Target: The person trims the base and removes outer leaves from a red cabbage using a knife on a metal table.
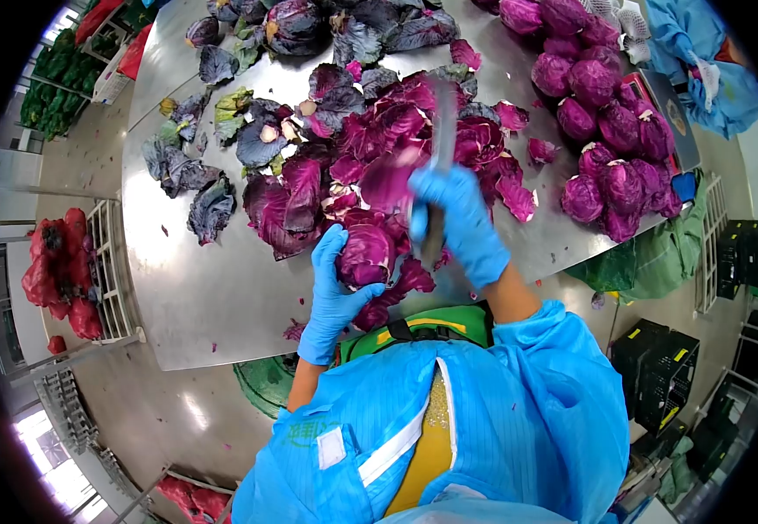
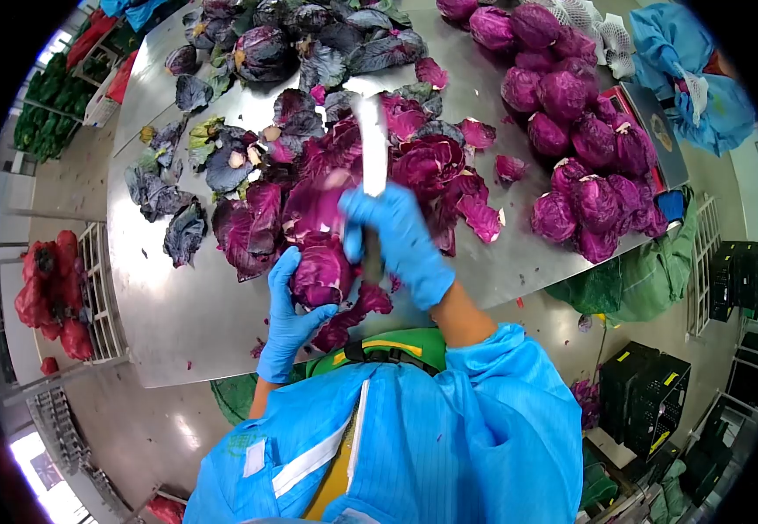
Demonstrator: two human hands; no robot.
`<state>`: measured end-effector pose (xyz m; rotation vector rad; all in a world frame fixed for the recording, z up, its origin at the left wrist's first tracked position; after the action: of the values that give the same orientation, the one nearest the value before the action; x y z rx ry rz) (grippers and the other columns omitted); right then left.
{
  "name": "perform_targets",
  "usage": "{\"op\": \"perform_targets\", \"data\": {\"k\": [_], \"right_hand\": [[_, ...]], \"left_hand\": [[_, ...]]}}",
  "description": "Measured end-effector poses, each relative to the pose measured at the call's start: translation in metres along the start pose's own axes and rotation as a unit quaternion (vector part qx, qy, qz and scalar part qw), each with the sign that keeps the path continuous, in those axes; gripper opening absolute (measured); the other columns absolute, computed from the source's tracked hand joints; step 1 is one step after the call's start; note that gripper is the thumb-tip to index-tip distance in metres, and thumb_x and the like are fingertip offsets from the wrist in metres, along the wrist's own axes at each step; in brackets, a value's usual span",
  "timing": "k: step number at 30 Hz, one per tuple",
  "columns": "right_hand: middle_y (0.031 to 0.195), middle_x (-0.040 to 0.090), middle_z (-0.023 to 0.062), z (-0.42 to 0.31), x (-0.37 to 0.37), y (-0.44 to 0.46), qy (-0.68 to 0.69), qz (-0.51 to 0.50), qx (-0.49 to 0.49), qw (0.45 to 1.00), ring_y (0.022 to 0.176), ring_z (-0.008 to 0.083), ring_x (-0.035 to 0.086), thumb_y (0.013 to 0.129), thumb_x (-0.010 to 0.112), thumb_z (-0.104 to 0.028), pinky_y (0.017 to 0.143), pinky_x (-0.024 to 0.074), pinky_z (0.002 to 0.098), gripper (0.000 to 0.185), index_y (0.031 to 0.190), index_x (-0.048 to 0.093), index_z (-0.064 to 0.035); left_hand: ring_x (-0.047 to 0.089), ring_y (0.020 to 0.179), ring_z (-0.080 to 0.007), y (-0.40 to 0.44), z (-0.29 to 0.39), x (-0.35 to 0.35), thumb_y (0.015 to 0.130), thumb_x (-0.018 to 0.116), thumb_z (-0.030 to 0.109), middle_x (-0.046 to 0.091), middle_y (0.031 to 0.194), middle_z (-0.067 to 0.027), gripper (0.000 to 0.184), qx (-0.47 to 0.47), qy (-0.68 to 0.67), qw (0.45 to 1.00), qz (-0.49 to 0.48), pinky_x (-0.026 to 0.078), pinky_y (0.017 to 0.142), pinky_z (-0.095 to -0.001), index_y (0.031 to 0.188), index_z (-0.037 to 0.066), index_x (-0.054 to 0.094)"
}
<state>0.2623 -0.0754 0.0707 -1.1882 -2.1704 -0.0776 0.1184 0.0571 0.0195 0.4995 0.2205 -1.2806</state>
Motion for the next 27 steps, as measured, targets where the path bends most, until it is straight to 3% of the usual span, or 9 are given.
{"op": "perform_targets", "data": {"k": [2,3,6,8,12,15,17,20,27], "right_hand": [[0.073,0.068,0.0056,-0.02,-0.025,0.019,-0.097,0.065,-0.083,0.99,0.051,0.0092,0.058,0.083,0.076,-0.021,0.045,0.0463,0.024,0.034,0.107,0.066,-0.0005],[0.086,0.07,0.0072,-0.006,-0.03,0.017,-0.206,0.064,-0.052,0.975,0.064,0.0124,0.064,0.082,0.077,-0.025,0.055,0.0512,0.0247,0.04,0.112,0.065,-0.0019],[0.118,0.062,0.0133,0.042,-0.008,-0.003,-0.428,-0.105,-0.072,0.895,0.104,0.0226,0.061,0.078,0.079,-0.031,0.09,0.0506,0.0324,0.06,0.127,0.059,-0.0049],[0.124,0.056,0.016,0.062,0.005,-0.011,-0.53,-0.121,-0.223,0.809,0.113,0.0252,0.056,0.073,0.081,-0.035,0.094,0.0474,0.0329,0.072,0.134,0.054,-0.0071],[0.114,0.055,0.0149,0.086,-0.003,0.002,-0.444,-0.11,-0.129,0.88,0.109,0.0261,0.055,0.073,0.08,-0.034,0.094,0.0454,0.0349,0.07,0.132,0.055,-0.0055],[0.112,0.056,0.0093,0.083,0.002,0.011,-0.414,-0.132,-0.007,0.901,0.106,0.0197,0.054,0.074,0.078,-0.031,0.093,0.0435,0.0337,0.067,0.132,0.056,-0.0056],[0.106,0.058,0.0063,0.084,-0.001,0.013,-0.39,-0.141,-0.008,0.91,0.099,0.0168,0.056,0.075,0.078,-0.021,0.087,0.0454,0.0314,0.062,0.131,0.056,-0.006],[0.099,0.06,0.0119,0.076,0.003,0.011,-0.535,-0.151,-0.156,0.817,0.09,0.0231,0.061,0.078,0.07,-0.014,0.08,0.0493,0.032,0.052,0.127,0.057,-0.0041],[0.113,0.065,0.0194,0.076,0.005,-0.001,-0.556,-0.093,-0.266,0.782,0.093,0.0309,0.068,0.086,0.061,-0.016,0.079,0.0543,0.0379,0.043,0.126,0.054,-0.0002]], "left_hand": [[0.035,0.135,-0.0284,-0.006,-0.021,-0.001,0.063,0.089,0.029,0.033,0.145,-0.0139,0.103,-0.056,-0.059,0.997,0.013,0.032,0.113,-0.0395,0.145,0.005,0.031],[0.035,0.134,-0.0278,-0.006,-0.027,-0.001,0.064,0.088,0.031,0.032,0.144,-0.0137,0.103,-0.08,-0.076,0.994,0.016,0.032,0.112,-0.0391,0.146,0.005,0.031],[0.035,0.133,-0.0264,-0.003,-0.039,-0.001,0.067,0.087,0.032,0.032,0.143,-0.0135,0.102,-0.129,-0.115,0.985,0.023,0.031,0.112,-0.0381,0.147,0.004,0.029],[0.035,0.133,-0.0267,-0.003,-0.047,-0.002,0.069,0.086,0.031,0.032,0.142,-0.014,0.101,-0.135,-0.111,0.984,0.018,0.031,0.112,-0.038,0.147,0.003,0.028],[0.041,0.129,-0.0275,0.003,-0.044,0.005,0.075,0.082,0.031,0.04,0.136,-0.0168,0.086,-0.179,-0.205,0.961,0.047,0.035,0.109,-0.0386,0.14,0.001,0.034],[0.047,0.122,-0.0287,0.014,-0.023,-0.007,0.074,0.083,0.032,0.045,0.129,-0.0169,0.079,-0.123,-0.046,0.989,0.064,0.039,0.105,-0.0398,0.135,0.002,0.041],[0.044,0.126,-0.0273,0.011,-0.028,-0.004,0.075,0.082,0.027,0.044,0.133,-0.0156,0.079,-0.053,-0.012,0.995,0.081,0.036,0.107,-0.0378,0.138,0.004,0.039],[0.044,0.126,-0.0279,0.009,-0.051,0.009,0.075,0.082,0.031,0.045,0.132,-0.0171,0.083,-0.124,-0.095,0.986,0.05,0.035,0.108,-0.0379,0.14,0.003,0.037],[0.049,0.117,-0.0305,0.019,-0.037,0.002,0.074,0.082,0.036,0.047,0.126,-0.0188,0.081,-0.078,0.015,0.994,0.071,0.039,0.101,-0.0394,0.135,0.003,0.042]]}}
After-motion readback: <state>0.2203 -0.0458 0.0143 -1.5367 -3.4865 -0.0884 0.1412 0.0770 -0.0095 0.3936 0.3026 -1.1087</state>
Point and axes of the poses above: each hand's wrist, its own y-axis towards the middle knuckle, its own x-axis out of the palm, z = x × y, the point moved 10 cm from there along y, towards the middle knuckle
